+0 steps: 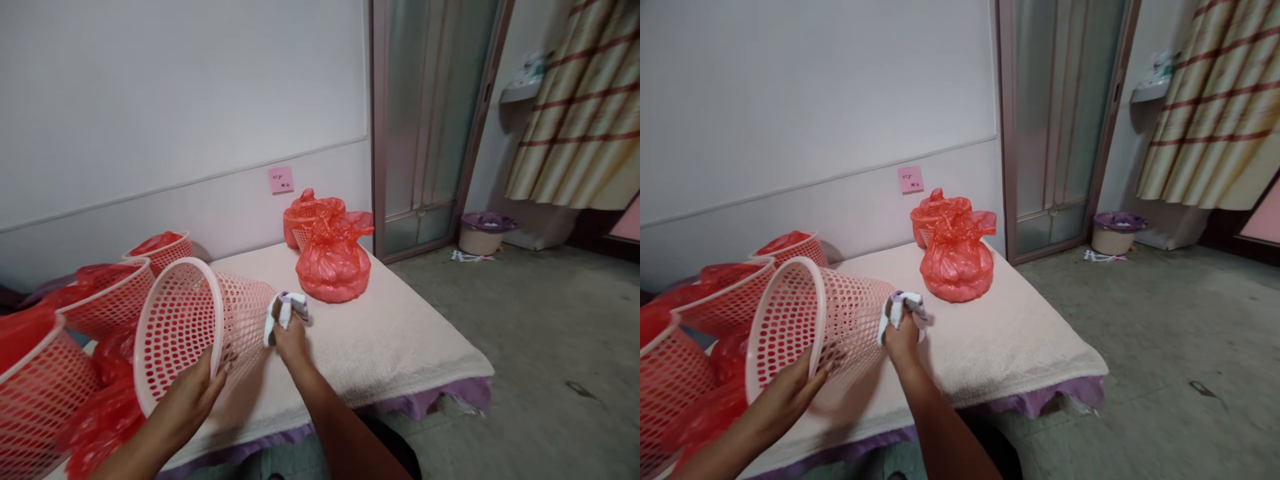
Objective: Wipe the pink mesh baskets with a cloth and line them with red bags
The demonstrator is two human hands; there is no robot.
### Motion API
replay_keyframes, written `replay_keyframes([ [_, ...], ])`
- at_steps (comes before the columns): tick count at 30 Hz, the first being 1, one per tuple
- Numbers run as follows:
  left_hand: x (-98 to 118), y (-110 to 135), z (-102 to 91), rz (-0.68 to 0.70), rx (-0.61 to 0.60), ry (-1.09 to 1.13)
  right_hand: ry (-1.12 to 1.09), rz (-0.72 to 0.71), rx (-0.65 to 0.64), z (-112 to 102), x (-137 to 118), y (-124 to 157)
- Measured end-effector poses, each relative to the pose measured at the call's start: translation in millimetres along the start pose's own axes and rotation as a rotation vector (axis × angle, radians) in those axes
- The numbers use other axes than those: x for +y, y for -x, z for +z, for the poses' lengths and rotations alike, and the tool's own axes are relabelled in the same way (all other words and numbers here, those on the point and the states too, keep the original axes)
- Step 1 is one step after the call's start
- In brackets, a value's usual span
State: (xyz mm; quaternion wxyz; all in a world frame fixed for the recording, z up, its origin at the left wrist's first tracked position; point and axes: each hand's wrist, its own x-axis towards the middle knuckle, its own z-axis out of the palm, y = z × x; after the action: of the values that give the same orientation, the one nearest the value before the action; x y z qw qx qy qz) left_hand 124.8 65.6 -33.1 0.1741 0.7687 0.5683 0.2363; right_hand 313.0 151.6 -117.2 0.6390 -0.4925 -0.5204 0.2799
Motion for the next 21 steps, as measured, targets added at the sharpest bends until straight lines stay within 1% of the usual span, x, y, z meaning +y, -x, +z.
replay_keyframes([
  [1, 2, -3, -0.5, -0.014, 0.017, 0.024, -0.018, -0.051, -0.012, 1, -9, 7],
  [2, 7, -8, -2.6, -0.015, 0.036, 0.051, -0.039, -0.139, -0.044, 3, -19, 16],
  [5, 32, -22, -12.5, 0.032, 0.106, 0.158, -0.087, -0.489, -0.156, 3, -43, 38],
  [6, 41, -25, -15.6, 0.038, 0.124, 0.194, -0.074, -0.562, -0.184, 2, -46, 41],
  [7, 50, -27, -18.3, 0.023, 0.138, 0.235, -0.040, -0.572, -0.198, 0, -46, 41],
  [8, 58, -29, -20.5, -0.016, 0.145, 0.284, 0.009, -0.521, -0.195, -2, -44, 39],
  [10, 70, -34, -24.4, -0.130, 0.150, 0.394, 0.106, -0.351, -0.163, -8, -33, 25],
  [12, 78, -39, -28.6, -0.227, 0.168, 0.479, 0.162, -0.168, -0.090, -15, -16, 6],
  [13, 81, -43, -31.0, -0.256, 0.189, 0.511, 0.172, -0.096, -0.053, -18, -9, -3],
  [15, 84, -53, -35.4, -0.294, 0.235, 0.564, 0.173, 0.021, -0.022, -22, 1, -15],
  [16, 85, -58, -36.9, -0.310, 0.255, 0.589, 0.164, 0.057, -0.020, -23, 3, -17],
  [18, 87, -68, -37.6, -0.336, 0.272, 0.637, 0.137, 0.076, -0.035, -21, -3, -11],
  [21, 92, -82, -32.2, -0.360, 0.279, 0.701, 0.014, -0.024, -0.089, -14, -29, 18],
])
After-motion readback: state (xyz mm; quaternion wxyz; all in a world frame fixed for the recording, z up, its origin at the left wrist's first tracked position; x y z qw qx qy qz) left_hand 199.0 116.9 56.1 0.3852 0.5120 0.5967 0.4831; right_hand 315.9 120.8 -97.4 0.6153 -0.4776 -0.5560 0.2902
